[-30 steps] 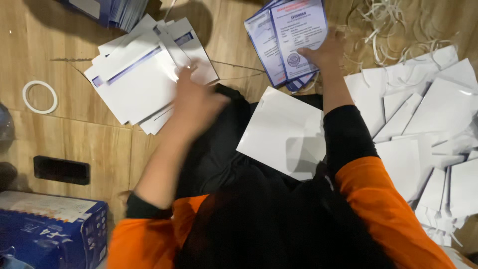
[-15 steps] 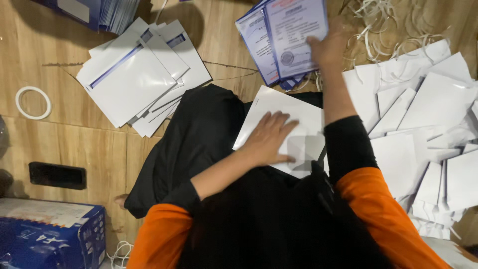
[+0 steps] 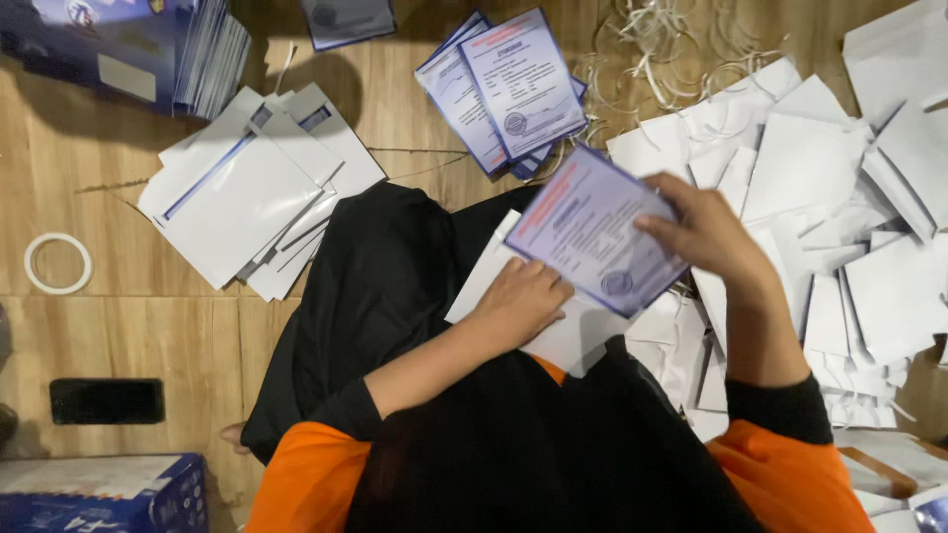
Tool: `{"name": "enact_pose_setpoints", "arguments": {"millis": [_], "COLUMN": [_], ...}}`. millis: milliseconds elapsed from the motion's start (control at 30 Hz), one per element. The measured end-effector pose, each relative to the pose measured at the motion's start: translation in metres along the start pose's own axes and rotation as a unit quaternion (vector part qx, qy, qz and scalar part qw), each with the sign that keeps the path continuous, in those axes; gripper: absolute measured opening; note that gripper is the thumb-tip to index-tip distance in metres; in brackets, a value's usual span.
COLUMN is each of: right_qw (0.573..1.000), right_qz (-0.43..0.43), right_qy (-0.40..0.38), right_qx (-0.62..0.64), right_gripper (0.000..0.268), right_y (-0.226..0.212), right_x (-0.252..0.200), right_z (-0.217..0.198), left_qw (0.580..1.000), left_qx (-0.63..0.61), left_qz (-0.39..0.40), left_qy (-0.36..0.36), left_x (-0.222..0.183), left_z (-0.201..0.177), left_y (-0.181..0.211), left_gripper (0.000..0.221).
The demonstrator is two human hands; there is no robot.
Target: The person stuffs invitation cards into white envelopes by hand while sitting on the floor. The person picks up a stack of invitations, aligns them, then takes a single envelope and inserts an invitation into it one at a time, placing the completed items to the side.
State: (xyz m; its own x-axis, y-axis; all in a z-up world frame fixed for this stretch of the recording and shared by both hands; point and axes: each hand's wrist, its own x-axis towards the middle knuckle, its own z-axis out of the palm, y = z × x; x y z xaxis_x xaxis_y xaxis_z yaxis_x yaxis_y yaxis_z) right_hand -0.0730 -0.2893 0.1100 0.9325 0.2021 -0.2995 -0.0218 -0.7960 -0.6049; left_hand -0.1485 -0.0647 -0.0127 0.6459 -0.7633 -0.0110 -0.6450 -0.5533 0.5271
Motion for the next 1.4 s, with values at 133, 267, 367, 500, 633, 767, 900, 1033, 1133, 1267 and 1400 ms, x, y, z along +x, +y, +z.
{"name": "enact_pose_setpoints", "arguments": {"millis": [133,267,367,500,633,767,900,1033,1133,1267,1400], "right_qw": [0.998,0.932,0.961,0.975,0.928,0.919,0.922,0.942,0.967,0.967,0.962], "right_qz": [-0.052,-0.248,-0.118,-0.111,-0.169,-0.078,-0.102,-0.186,-0.084,0.152,0.184], "right_qy": [0.025,0.201,0.120,0.086,0.327,0.363,0.353,0.237,0.098,-0.168,-0.197], "right_qx": [0.004,-0.172,-0.221,-0.170,-0.056,0.133,0.123,0.148,0.218,0.117,-0.040], "right_gripper": [0.054,0.030,0.034,0.029,0.018,0.014,0.009,0.016,0.038,0.101,0.115], "right_y": [0.016,0.056,0.057,0.055,0.021,-0.010,-0.014,-0.049,-0.094,-0.152,-0.175], "right_x": [-0.033,-0.063,-0.090,-0.084,-0.078,-0.057,0.017,0.137,0.240,0.300,0.302], "right_z": [0.035,0.105,0.141,0.116,0.067,0.054,0.065,0.117,0.200,0.298,0.336], "left_qw": [0.993,0.990,0.976,0.966,0.940,0.893,0.874,0.857,0.691,0.494,0.494], "left_qx": [0.032,0.003,0.034,0.052,0.096,0.151,0.081,0.106,-0.037,-0.265,-0.201], "left_qz": [0.059,0.062,0.094,0.081,0.046,-0.107,-0.218,-0.325,-0.587,-0.782,-0.789], "left_qy": [0.099,0.128,0.196,0.240,0.325,0.410,0.427,0.386,0.421,0.272,0.303], "left_x": [-0.006,-0.011,-0.016,-0.010,0.002,-0.041,-0.121,-0.181,-0.229,-0.275,-0.260], "left_z": [0.024,-0.012,0.031,0.022,-0.037,-0.141,-0.188,-0.159,-0.130,-0.092,-0.051], "left_y": [0.011,0.023,0.012,0.006,-0.045,-0.139,-0.218,-0.257,-0.289,-0.302,-0.315], "left_gripper": [0.033,0.032,0.020,0.021,0.012,0.016,0.017,0.030,0.080,0.123,0.109]}}
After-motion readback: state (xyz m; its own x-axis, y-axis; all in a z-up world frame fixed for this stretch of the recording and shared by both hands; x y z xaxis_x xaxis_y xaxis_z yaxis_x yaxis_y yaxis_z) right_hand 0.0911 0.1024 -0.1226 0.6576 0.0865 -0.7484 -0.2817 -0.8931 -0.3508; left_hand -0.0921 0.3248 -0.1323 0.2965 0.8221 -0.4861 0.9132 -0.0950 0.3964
